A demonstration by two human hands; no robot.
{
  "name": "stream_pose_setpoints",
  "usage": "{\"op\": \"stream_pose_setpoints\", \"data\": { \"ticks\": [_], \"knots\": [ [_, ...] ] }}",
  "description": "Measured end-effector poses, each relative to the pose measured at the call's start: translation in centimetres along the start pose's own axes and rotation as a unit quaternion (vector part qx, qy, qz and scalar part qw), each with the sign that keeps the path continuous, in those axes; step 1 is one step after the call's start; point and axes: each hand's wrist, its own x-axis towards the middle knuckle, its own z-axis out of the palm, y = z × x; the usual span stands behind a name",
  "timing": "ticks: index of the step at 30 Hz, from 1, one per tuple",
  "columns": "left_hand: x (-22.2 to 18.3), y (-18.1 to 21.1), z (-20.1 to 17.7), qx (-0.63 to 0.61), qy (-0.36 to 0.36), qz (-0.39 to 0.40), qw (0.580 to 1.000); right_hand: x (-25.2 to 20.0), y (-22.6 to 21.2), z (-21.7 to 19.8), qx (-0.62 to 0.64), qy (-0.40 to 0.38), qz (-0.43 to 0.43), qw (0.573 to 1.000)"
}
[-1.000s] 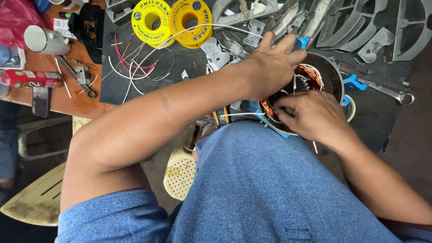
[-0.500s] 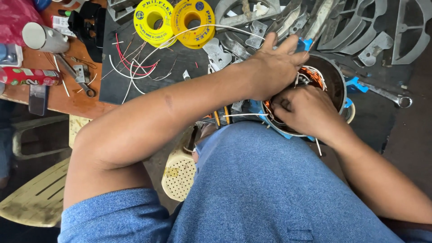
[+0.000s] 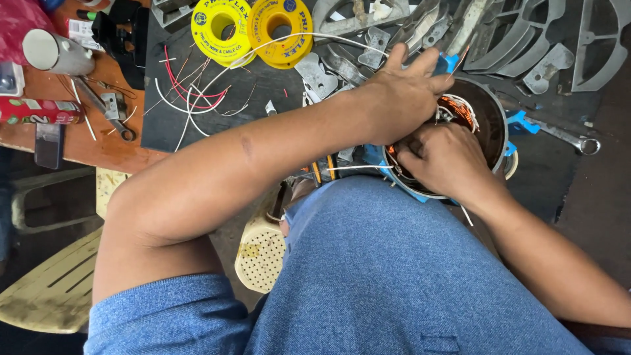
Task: Connecting and securing electrical wires to the copper windings of an electric motor stator using pliers.
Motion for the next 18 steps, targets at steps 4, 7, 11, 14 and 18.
{"op": "stream_pose_setpoints", "data": {
  "ticks": [4,7,11,14,18],
  "knots": [
    [0.1,-0.1,0.2,-0.008,-0.004,-0.006,1.000,0.2,0.1,0.1,0.004,0.000,0.005,1.000],
    [0.0,-0.2,0.5,-0.002,0.024,0.003,1.000,0.3,0.4,0.5,0.003,0.019,-0.012,1.000],
    [0.3,-0.2,0.9,0.005,0.026,-0.003,1.000,0.3,0.6,0.6,0.006,0.023,-0.008,1.000],
    [0.0,-0.2,0.6,-0.009,0.023,0.000,1.000,0.3,0.8,0.7,0.025,0.035,-0.017,0.999],
    [-1.7,0.4,-2.8,-0.059,-0.112,-0.020,0.992,0.1,0.4,0.2,0.057,0.026,0.000,0.998]
  ]
}}
